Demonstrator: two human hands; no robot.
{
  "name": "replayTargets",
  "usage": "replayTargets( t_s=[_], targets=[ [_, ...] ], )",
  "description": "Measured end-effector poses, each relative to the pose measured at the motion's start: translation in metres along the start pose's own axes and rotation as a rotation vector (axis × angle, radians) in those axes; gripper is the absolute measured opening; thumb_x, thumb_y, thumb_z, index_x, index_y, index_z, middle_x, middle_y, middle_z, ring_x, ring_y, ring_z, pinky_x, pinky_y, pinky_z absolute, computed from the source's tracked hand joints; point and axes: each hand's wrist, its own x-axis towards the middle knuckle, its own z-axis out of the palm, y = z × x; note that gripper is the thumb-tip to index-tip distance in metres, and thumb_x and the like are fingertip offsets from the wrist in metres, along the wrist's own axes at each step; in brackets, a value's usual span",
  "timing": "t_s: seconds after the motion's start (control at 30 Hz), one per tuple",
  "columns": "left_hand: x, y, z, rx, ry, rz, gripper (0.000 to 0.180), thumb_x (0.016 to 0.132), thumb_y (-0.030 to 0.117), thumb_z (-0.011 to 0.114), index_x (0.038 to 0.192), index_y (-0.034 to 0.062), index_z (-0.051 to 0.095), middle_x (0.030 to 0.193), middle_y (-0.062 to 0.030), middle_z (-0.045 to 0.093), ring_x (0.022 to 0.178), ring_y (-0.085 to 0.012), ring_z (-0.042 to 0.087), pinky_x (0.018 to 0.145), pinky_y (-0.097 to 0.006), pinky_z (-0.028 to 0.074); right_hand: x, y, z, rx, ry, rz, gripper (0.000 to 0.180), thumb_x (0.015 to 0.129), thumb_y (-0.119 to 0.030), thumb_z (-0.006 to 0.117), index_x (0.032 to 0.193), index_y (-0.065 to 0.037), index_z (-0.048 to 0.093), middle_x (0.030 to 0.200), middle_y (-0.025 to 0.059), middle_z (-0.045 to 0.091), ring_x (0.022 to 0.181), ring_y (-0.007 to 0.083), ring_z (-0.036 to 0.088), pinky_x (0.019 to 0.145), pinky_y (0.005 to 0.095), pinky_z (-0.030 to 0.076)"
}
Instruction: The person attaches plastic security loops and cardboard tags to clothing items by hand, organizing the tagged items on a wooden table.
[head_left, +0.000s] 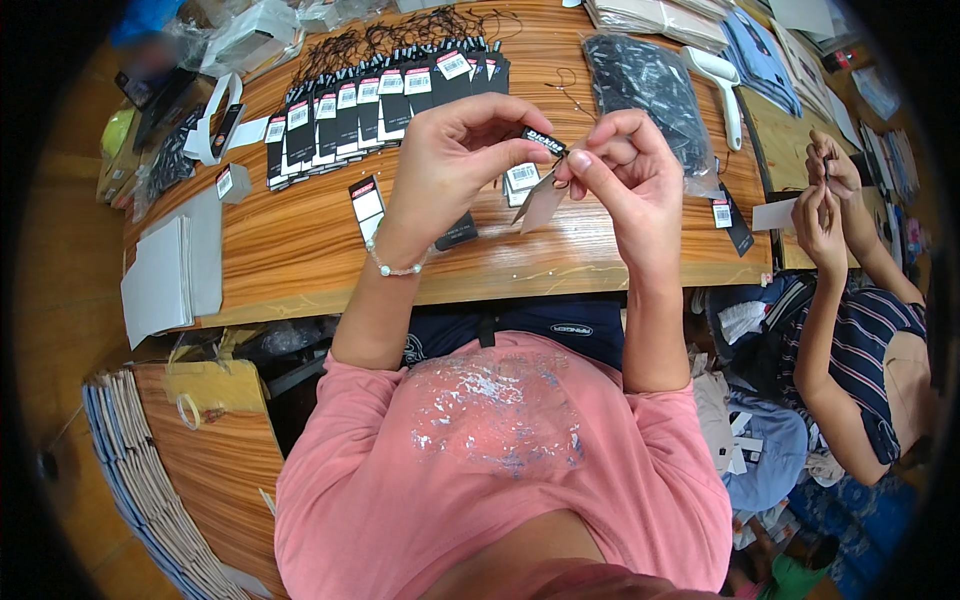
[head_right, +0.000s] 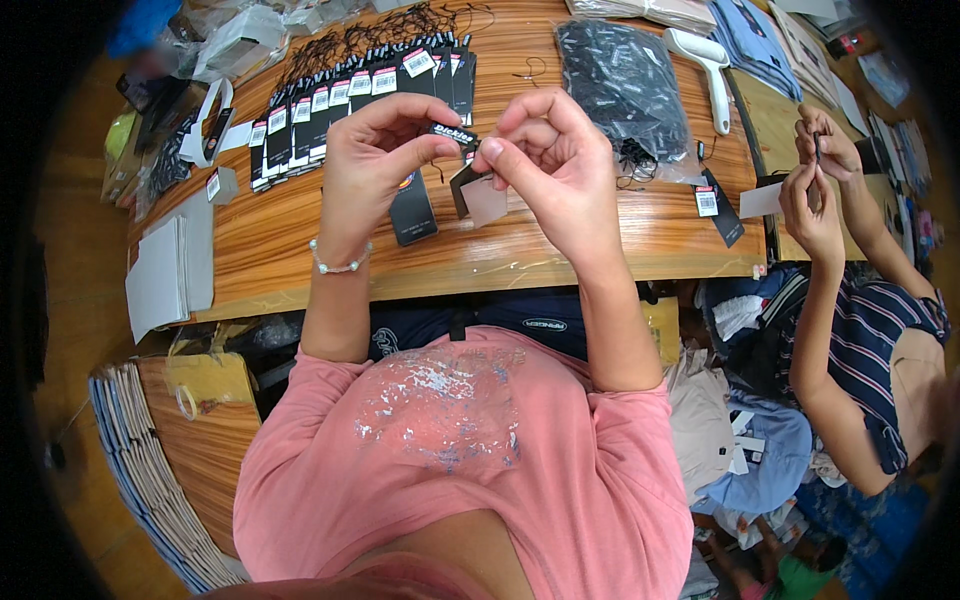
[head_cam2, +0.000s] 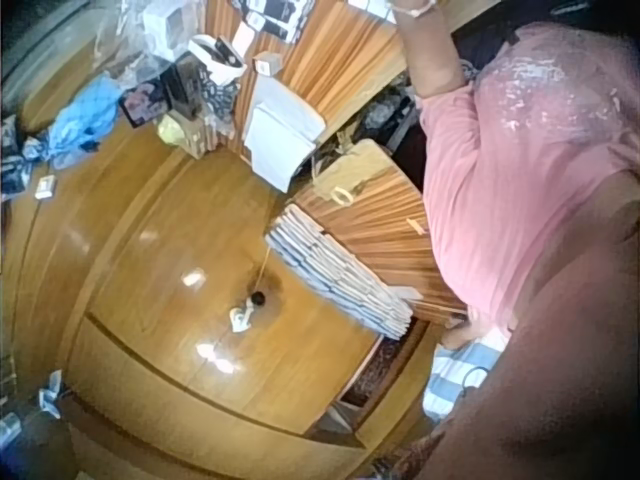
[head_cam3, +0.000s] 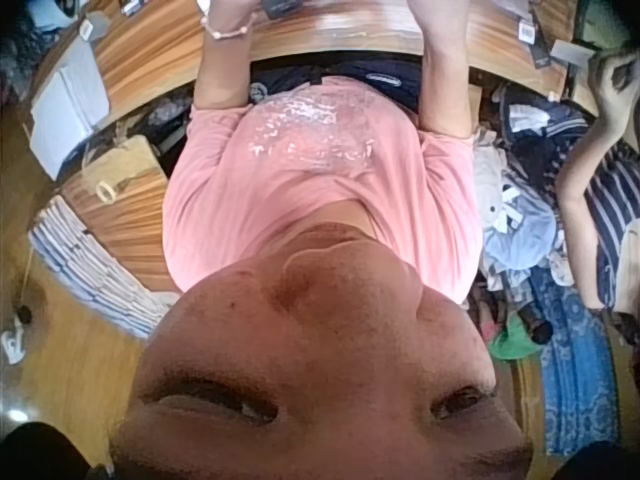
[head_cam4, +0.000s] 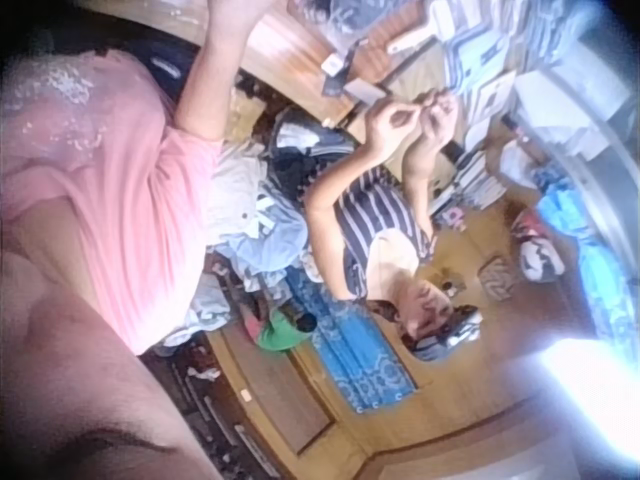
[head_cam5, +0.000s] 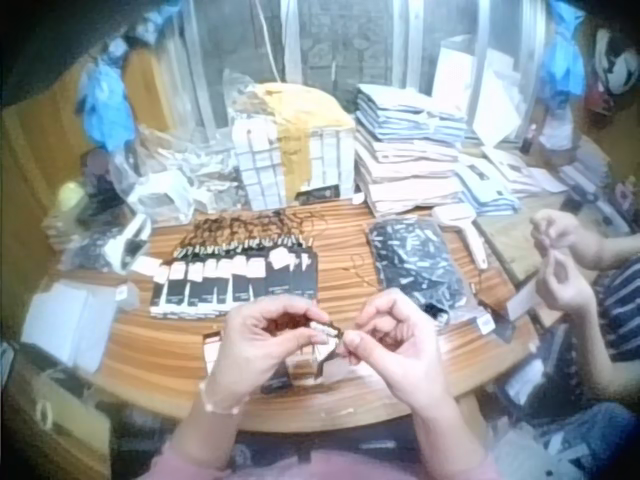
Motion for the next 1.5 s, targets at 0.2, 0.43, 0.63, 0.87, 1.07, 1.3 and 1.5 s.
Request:
replayTargets(
  t_s=[0.2,0.43,0.63,0.87,1.07,1.3,1.5],
  targets=[
    [0.001,0.0,-0.001,0.1,-0.055,-0.009,0.015,0.074,-0.005,0.061,0.088,-0.0043,0.062,0.084,-0.0072,0.064,0.075,-0.0114,0.061,0.07,-0.022,0.049,-0.008,-0.001,-0.003,0.036,0.007,0.079,0.015,0.08,-0.001,0.058,0.089,-0.002,0.047,0.075,0.0054,0.058,0.068,0.0096,0.059,0.055,0.0195,0.046],
    [0.001,-0.006,0.0,0.009,-0.091,-0.045,0.015,0.071,-0.008,0.063,0.086,-0.0052,0.062,0.081,-0.0085,0.063,0.072,-0.0117,0.06,0.067,-0.022,0.049,-0.01,-0.008,-0.006,0.19,-0.088,0.185,0.015,0.081,-0.001,0.058,0.09,-0.001,0.047,0.075,0.0043,0.057,0.067,0.0085,0.057,0.056,0.0204,0.046],
    [-0.009,-0.006,-0.004,-0.138,-0.133,-0.072,0.017,0.069,-0.008,0.065,0.085,-0.0043,0.062,0.082,-0.0082,0.063,0.072,-0.0111,0.06,0.065,-0.021,0.049,-0.012,-0.003,-0.007,-0.126,-0.064,-0.051,0.018,0.073,-0.007,0.068,0.087,-0.002,0.057,0.082,0.0001,0.057,0.072,0.0049,0.052,0.06,0.0196,0.04],
    [-0.013,-0.006,0.005,-0.218,-0.161,-0.082,0.016,0.068,-0.007,0.067,0.084,-0.0039,0.061,0.079,-0.0062,0.061,0.07,-0.0104,0.059,0.063,-0.02,0.048,-0.018,-0.004,-0.006,0.042,-0.138,0.064,0.015,0.075,-0.007,0.067,0.084,0.0,0.058,0.081,0.0026,0.058,0.075,0.0081,0.054,0.066,0.022,0.043],
    [-0.007,-0.004,0.006,-0.071,-0.139,-0.086,0.013,0.073,-0.007,0.062,0.086,-0.004,0.061,0.082,-0.0062,0.061,0.073,-0.0112,0.059,0.065,-0.021,0.048,-0.017,0.005,-0.009,-0.105,-0.092,-0.036,0.011,0.077,-0.009,0.064,0.084,-0.003,0.059,0.084,0.0017,0.06,0.077,0.0081,0.054,0.066,0.0221,0.042],
    [0.001,-0.007,0.003,-0.099,-0.138,-0.078,0.018,0.077,-0.003,0.06,0.095,-0.0028,0.06,0.092,-0.0066,0.063,0.081,-0.0107,0.059,0.075,-0.023,0.048,-0.004,0.011,-0.017,0.006,-0.051,0.032,0.034,0.076,-0.011,0.065,0.107,-0.001,0.053,0.105,0.0074,0.057,0.097,0.0141,0.053,0.082,0.0269,0.042],
    [0.002,-0.01,0.0,-0.008,-0.048,0.02,0.019,0.078,-0.001,0.06,0.098,-0.0021,0.06,0.094,-0.0062,0.062,0.084,-0.0099,0.058,0.074,-0.022,0.047,0.001,0.022,-0.007,-0.078,-0.186,-0.019,0.043,0.076,-0.008,0.065,0.114,0.0,0.047,0.11,0.0087,0.054,0.105,0.0156,0.051,0.088,0.0289,0.042]
  ],
)
